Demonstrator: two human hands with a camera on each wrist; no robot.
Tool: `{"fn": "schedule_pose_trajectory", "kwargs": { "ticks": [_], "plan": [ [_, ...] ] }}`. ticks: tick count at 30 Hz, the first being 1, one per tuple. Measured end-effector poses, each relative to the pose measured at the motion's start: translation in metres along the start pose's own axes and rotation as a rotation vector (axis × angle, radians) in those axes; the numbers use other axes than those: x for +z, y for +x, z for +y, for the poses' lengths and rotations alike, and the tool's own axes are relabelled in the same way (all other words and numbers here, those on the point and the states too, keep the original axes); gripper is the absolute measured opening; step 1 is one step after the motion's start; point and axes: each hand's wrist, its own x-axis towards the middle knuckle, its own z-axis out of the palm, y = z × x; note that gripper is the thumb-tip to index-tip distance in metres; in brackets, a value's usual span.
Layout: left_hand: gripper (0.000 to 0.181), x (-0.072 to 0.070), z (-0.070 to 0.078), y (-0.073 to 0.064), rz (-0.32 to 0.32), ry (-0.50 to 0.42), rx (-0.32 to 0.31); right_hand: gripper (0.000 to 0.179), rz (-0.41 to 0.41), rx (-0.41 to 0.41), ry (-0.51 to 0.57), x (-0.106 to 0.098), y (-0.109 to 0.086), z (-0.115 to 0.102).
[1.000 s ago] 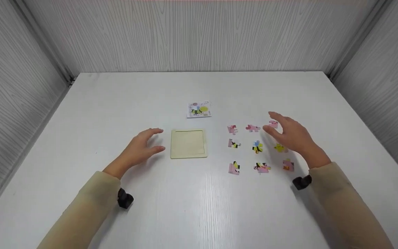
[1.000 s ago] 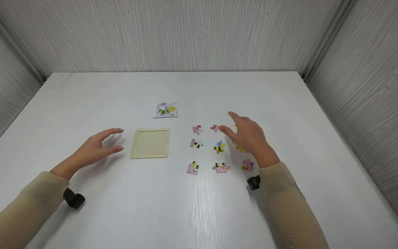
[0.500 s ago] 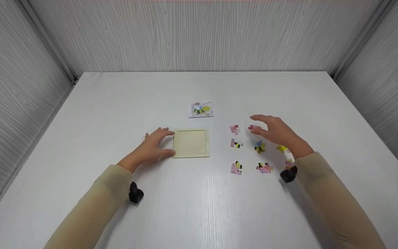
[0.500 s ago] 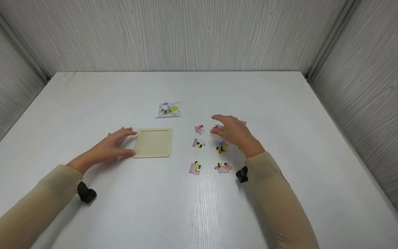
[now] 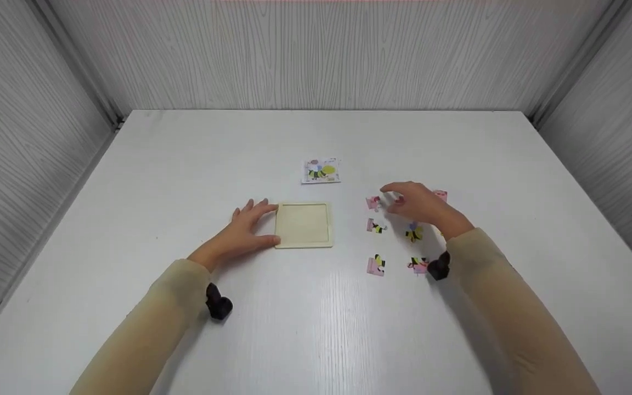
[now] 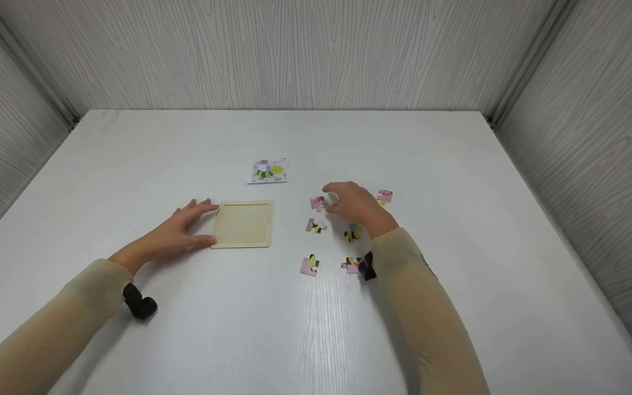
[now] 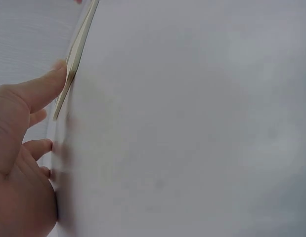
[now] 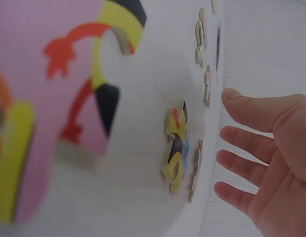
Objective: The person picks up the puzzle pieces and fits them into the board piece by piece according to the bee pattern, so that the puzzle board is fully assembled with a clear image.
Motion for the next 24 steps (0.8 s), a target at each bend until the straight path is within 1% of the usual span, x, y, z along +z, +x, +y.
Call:
{"fn": "schedule_pose_trajectory", "kwargs": {
  "ticks": [3,7,10,14,19,21,24],
  "plan": [
    [0.076,0.000,-0.001,0.000,0.003,0.010,0.000,0.047,-0.002,-0.002,-0.005,0.001,0.005,-0.002],
    [0.077,0.001,-0.001,0.000,-0.004,0.014,-0.010,0.045,-0.024,-0.008,-0.028,0.002,0.011,-0.003],
    [0.075,0.001,-0.001,0.000,-0.011,0.014,-0.006,0.044,-0.042,0.005,-0.041,0.004,0.015,-0.004],
    [0.072,0.001,-0.002,-0.001,-0.016,0.021,-0.003,0.043,-0.044,0.018,-0.053,0.007,0.020,-0.006],
    [0.070,0.001,-0.001,-0.002,-0.021,0.026,-0.013,0.030,-0.022,-0.019,-0.079,0.011,0.023,-0.008],
    [0.069,0.001,0.000,-0.002,-0.020,0.025,-0.003,0.025,-0.008,-0.048,-0.088,0.012,0.025,-0.007],
    [0.067,0.000,0.000,-0.003,-0.013,0.027,0.016,0.023,0.007,-0.084,-0.095,0.012,0.026,-0.006]
  ]
}}
